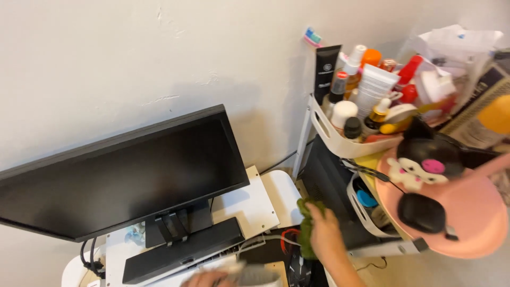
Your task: The person cleans a white desk and its contents using a green cloth. They wipe a small white fan, the desk surface, a computer mouse, a soundbar, and the monitor screen. They also move a decorative ball and a tumbler to access areas underneath.
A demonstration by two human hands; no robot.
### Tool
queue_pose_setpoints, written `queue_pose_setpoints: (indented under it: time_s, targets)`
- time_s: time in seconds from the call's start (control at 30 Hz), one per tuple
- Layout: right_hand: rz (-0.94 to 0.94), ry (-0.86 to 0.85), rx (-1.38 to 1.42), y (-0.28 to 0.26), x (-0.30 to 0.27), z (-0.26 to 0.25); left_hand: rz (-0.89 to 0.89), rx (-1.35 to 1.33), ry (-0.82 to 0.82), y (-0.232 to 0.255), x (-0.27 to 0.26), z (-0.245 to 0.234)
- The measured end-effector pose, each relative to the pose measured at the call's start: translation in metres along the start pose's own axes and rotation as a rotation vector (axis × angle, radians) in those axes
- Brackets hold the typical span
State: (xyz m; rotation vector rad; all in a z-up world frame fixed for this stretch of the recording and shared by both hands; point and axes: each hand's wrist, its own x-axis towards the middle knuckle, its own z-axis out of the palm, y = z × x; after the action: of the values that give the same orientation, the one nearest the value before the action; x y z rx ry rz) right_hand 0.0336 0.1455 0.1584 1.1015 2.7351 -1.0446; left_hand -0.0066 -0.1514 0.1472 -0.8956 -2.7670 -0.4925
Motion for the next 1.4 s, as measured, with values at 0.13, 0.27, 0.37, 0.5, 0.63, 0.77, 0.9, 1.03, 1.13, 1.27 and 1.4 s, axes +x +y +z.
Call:
queue_pose_setpoints:
  time_s: [0.13,0.27,0.37,0.5,0.63,0.77,0.9,1.03,1.13,1.27,1.4]
  targets:
    - [-0.061,0.167,0.071,-0.004,-0.079,-0.066,0.473,-0.187,-0.403,0.061,0.093,-0.112]
    - [0.097,0.218,0.002,0.001,-0.137,-0.086,0.607,-0.307,-0.227,0.115,0.151,-0.133]
    - [0.202,0.280,-0.054,0.006,-0.161,-0.079,0.697,-0.363,-0.199,0.134,0.187,-0.103]
    - [0.230,0.134,-0.034,0.045,-0.166,-0.053,0.771,-0.342,-0.297,0.138,0.224,-0.035]
    - [0.304,-0.078,-0.132,0.079,-0.160,-0.031,0.862,-0.362,-0.295,0.128,0.237,0.041]
    - [0.253,-0.257,-0.089,0.109,-0.151,-0.009,0.795,-0.305,-0.354,0.123,0.252,0.084]
    - [0.212,-0.271,0.046,0.124,-0.147,0.001,0.753,-0.259,-0.319,0.120,0.273,0.093]
    - [0.220,-0.433,0.230,0.111,-0.122,0.004,0.705,-0.198,-0.424,0.127,0.288,0.067]
    - [0.452,-0.354,0.559,0.071,-0.099,0.001,0.604,-0.234,-0.524,0.127,0.294,0.042]
    - [0.650,-0.398,1.054,0.044,-0.070,0.014,0.540,-0.287,-0.535,0.128,0.287,0.006]
    - [0.633,-0.341,1.039,0.036,-0.046,0.040,0.501,-0.313,-0.513,0.128,0.282,-0.016]
